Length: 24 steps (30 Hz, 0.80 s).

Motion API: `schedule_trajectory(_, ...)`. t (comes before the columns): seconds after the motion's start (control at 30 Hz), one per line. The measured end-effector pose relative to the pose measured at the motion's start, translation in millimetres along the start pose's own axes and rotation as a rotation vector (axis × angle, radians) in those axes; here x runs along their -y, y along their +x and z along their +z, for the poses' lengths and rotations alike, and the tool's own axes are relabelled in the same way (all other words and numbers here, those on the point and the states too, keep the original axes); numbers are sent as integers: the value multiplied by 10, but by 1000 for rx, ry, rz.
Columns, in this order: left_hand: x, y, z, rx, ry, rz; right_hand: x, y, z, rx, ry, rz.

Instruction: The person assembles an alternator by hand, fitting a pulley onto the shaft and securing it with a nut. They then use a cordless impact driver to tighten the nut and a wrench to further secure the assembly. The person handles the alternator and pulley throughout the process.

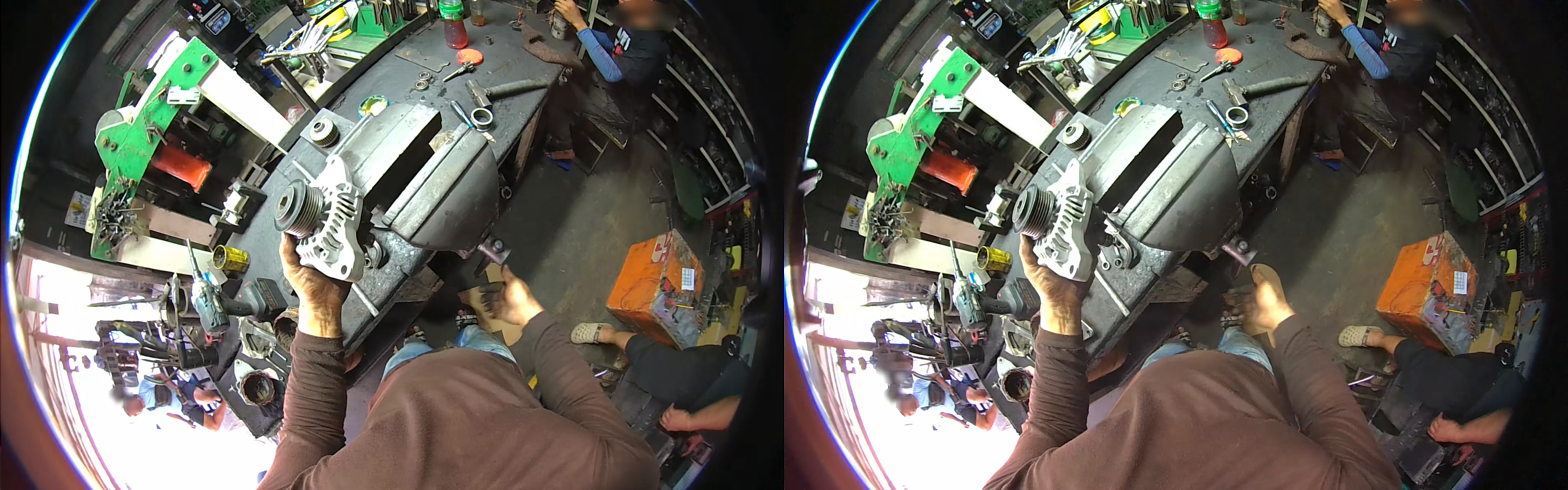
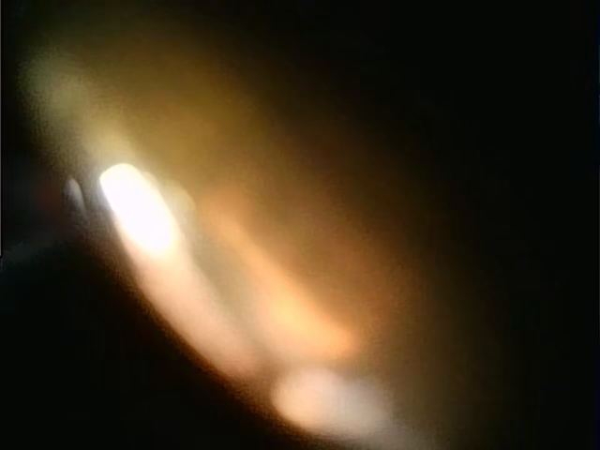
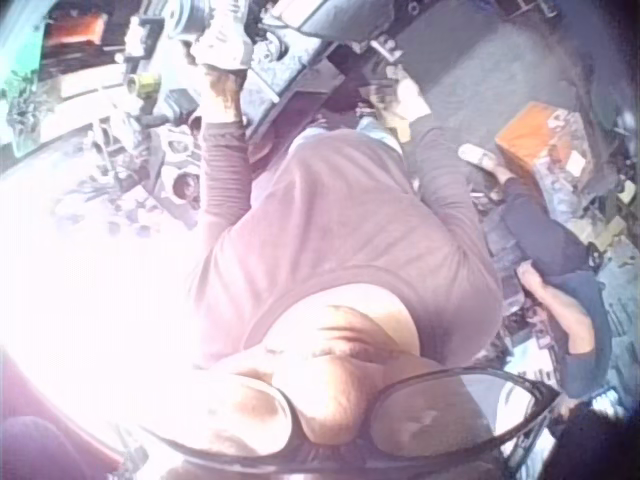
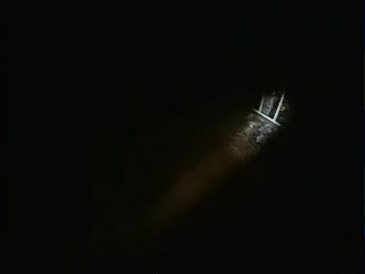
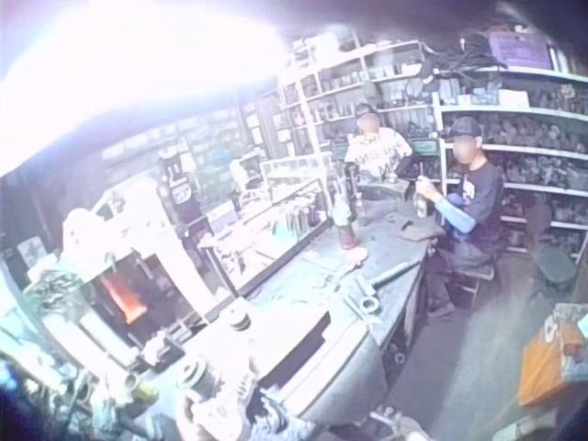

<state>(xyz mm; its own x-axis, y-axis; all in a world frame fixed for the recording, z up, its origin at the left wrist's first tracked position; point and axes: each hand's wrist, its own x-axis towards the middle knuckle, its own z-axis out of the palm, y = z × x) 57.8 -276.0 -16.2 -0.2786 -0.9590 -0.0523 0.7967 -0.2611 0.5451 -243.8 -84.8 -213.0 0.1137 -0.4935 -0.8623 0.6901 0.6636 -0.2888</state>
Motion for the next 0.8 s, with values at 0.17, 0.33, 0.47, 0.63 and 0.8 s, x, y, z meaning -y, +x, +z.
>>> schedule_trajectory(0.17, 9, -16, 43, 23, 31, 51, 68, 403, 361, 112, 628, -114)
schedule_trajectory(0.33, -6, 26, 41, 123, 4, 39, 873, 457, 183, -53, 505, -406)
schedule_trajectory(0.47, -29, -26, 50, 79, 74, 8, 1707, -407, -30, 31, -365, -1084)
schedule_trajectory(0.63, -69, -41, -90, 68, 79, 33, 569, -1470, 875, 593, -1252, -1144)
schedule_trajectory(0.8, -16, 67, -17, 99, 46, -28, 498, 279, -255, -57, -1093, -220)
